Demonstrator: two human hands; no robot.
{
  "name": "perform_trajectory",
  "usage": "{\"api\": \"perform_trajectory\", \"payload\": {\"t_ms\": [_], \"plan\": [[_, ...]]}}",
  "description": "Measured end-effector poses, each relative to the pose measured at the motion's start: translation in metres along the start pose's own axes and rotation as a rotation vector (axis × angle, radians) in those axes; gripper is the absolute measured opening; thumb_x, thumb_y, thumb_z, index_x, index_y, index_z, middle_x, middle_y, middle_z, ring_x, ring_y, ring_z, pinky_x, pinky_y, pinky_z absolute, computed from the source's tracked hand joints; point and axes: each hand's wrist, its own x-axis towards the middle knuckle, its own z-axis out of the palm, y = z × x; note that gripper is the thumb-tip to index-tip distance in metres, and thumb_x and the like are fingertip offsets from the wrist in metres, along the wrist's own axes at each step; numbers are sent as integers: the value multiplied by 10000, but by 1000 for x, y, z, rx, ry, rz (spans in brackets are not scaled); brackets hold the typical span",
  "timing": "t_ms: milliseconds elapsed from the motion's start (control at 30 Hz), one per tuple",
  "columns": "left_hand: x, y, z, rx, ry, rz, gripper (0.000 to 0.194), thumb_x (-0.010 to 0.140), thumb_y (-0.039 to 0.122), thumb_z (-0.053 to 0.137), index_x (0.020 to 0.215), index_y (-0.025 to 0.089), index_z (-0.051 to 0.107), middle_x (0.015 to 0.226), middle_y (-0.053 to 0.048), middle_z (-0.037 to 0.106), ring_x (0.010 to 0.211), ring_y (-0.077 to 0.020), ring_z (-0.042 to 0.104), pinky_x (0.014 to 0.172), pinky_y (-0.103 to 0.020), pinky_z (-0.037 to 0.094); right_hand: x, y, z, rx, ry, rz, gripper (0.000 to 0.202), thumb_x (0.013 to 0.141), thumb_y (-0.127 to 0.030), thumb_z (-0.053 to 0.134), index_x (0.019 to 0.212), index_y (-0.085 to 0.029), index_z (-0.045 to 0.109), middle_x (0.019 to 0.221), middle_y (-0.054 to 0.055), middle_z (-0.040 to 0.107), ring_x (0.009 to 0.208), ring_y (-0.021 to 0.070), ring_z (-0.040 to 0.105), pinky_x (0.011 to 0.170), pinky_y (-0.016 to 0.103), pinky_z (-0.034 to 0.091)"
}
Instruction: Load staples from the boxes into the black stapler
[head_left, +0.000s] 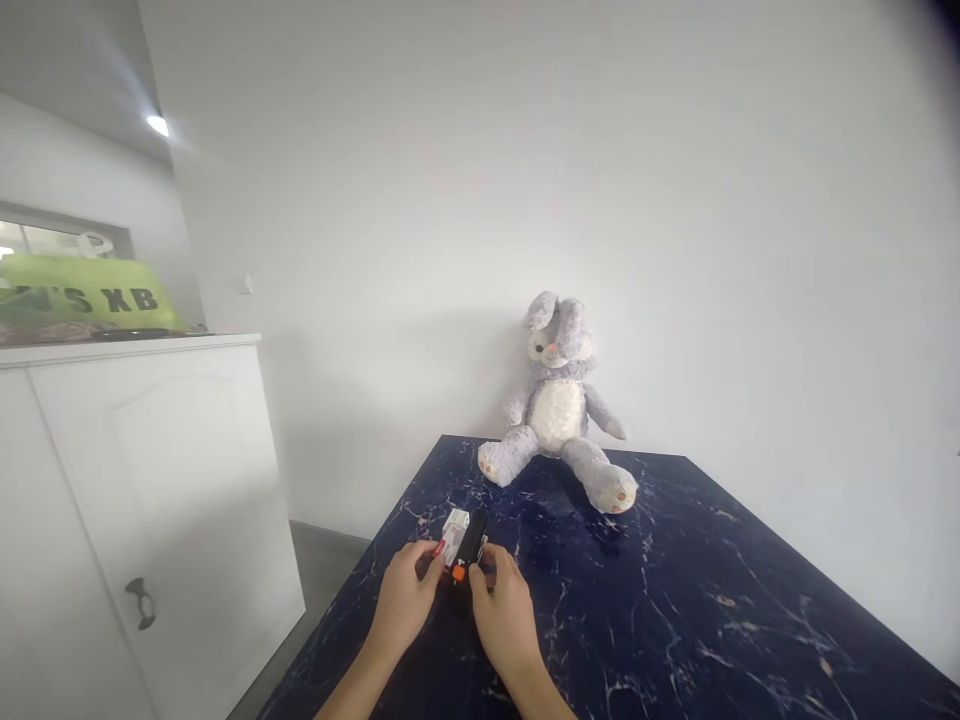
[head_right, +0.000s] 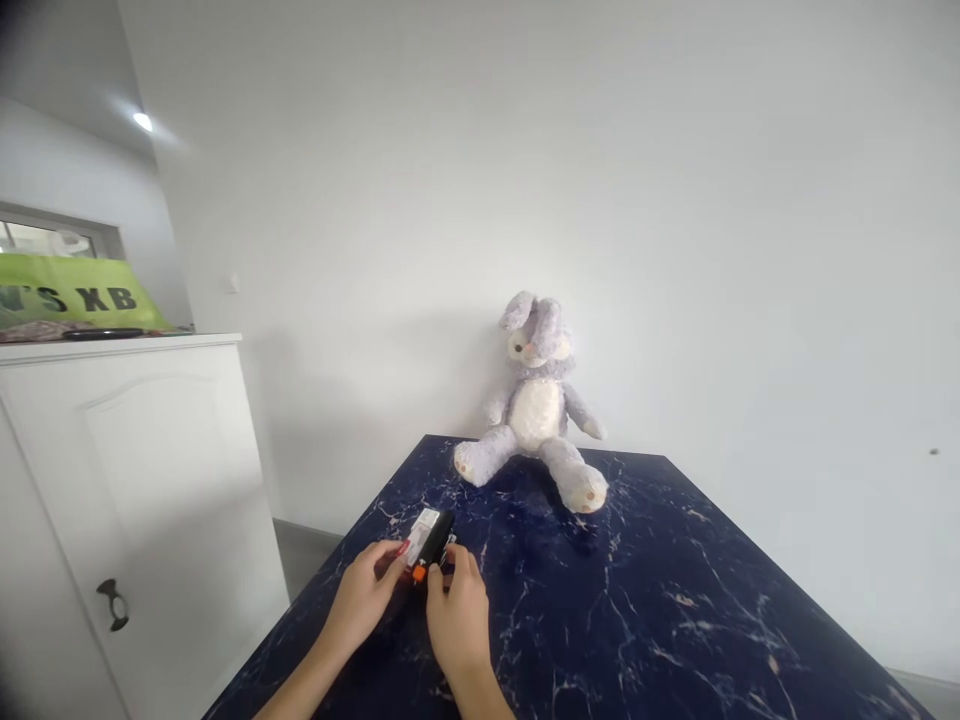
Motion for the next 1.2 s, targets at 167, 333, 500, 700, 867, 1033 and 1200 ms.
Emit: {"api": "perform_trajectory", "payload": {"t_ms": [167,333,500,700,867,1033,1200], "plan": [[0,3,-4,-228,181,-29,282,841,409,630,1034,216,702,1091,-90,736,1005,-260,698,896,-346,532,0,-5,-6,144,105,48,325,901,-417,497,1073,-183,642,1004,99,723,809,228,705,735,309,543],[0,12,-6,-565,121,-159,449,798,450,718,1144,173,649,1099,-115,740,971,-268,709,747,-305,572,-2,-9,-4,332,-6,11,444,883,-514,557,1199,-204,595,937,47,709,589,154,626,555,262,509],[-7,24,1,-738,-44,-188,346,802,417,747,1010,145,704,1045,-114,750,923,-242,701,774,-300,567,1,-9,-2,457,-216,86,439,821,-542,640,1059,-173,653,723,20,671,505,125,556,430,210,429],[-9,32,-12,-908,-266,-323,416,800,304,749,1189,180,670,1126,-108,733,910,-202,697,720,-257,535,4,-9,-9,639,-186,173,475,750,-500,746,1059,-152,651,780,36,703,599,129,583,566,242,500],[-10,32,-22,-978,-378,-354,300,816,261,695,1109,201,682,981,-49,713,723,-127,636,568,-204,485,2,-9,-11,646,-351,178,435,749,-482,761,1035,-164,678,783,28,709,620,133,598,578,231,477],[-7,24,-15,-817,-367,-326,213,815,329,732,940,189,632,820,-24,700,636,-118,642,601,-221,527,4,-6,-9,633,-339,197,459,732,-477,776,1059,-170,680,792,24,705,620,136,606,581,237,498],[-1,14,-12,-788,-177,-326,281,788,361,765,941,173,622,932,-46,734,562,-69,589,519,-171,458,9,4,-3,609,-158,196,462,801,-580,665,975,-152,684,774,31,683,616,143,610,574,247,523]]}}
